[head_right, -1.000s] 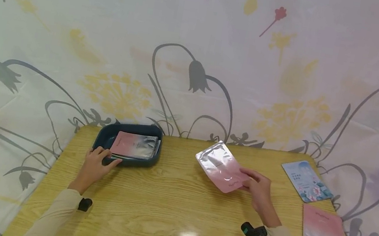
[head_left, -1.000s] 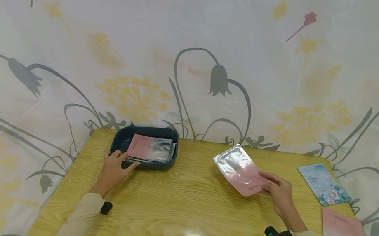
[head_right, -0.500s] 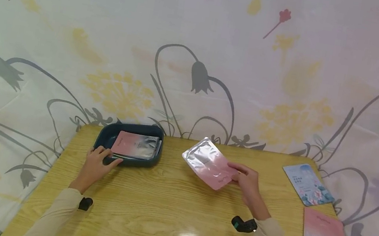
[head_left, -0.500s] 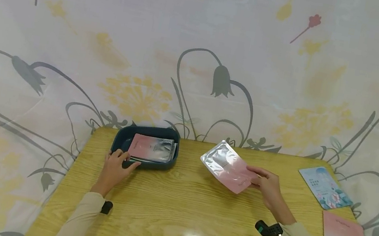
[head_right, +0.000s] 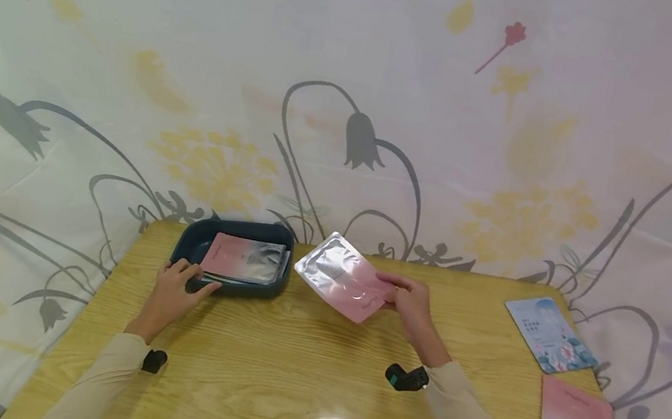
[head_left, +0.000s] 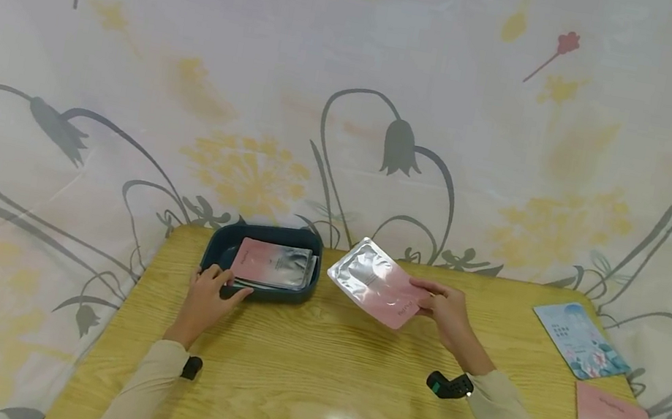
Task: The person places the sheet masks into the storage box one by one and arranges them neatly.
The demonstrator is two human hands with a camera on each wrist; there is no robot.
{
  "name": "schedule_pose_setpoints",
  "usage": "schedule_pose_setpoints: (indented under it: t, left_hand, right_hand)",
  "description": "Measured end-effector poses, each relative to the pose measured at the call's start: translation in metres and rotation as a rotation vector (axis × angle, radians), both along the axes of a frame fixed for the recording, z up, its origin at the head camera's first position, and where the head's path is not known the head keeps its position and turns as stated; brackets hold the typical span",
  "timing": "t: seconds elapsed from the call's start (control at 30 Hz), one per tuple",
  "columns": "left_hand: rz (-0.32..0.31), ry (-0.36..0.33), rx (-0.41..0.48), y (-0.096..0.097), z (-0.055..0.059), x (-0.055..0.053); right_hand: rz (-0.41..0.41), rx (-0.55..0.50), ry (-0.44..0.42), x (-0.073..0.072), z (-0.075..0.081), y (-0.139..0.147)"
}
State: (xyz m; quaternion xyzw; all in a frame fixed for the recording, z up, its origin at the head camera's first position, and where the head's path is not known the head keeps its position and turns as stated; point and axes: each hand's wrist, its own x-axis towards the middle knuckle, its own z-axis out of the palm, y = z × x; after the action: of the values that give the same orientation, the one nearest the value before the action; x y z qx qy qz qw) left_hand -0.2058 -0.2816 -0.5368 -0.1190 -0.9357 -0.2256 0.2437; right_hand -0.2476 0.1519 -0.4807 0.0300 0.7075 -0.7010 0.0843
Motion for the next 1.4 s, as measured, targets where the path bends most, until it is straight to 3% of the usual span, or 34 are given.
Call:
schedule_pose_setpoints:
  t: [0.2,0.83,1.4]
  left_hand:
    - [-0.009,0.019,-0.004,0.0,0.0,-0.001]
    - [-0.015,-0.043,0.024,-0.003,0.0,-0.001]
    - [-0.019,0.004,0.021,-0.002,0.001,0.0]
  right_hand:
    - [0.019,-0.015,0.011,-0.011,0.001,-0.019]
    - [0.094,0.004,-0.012,-0.044,0.007,-0.081]
    - [0.183,-0.004,0.028,-0.063,-0.001,-0.137]
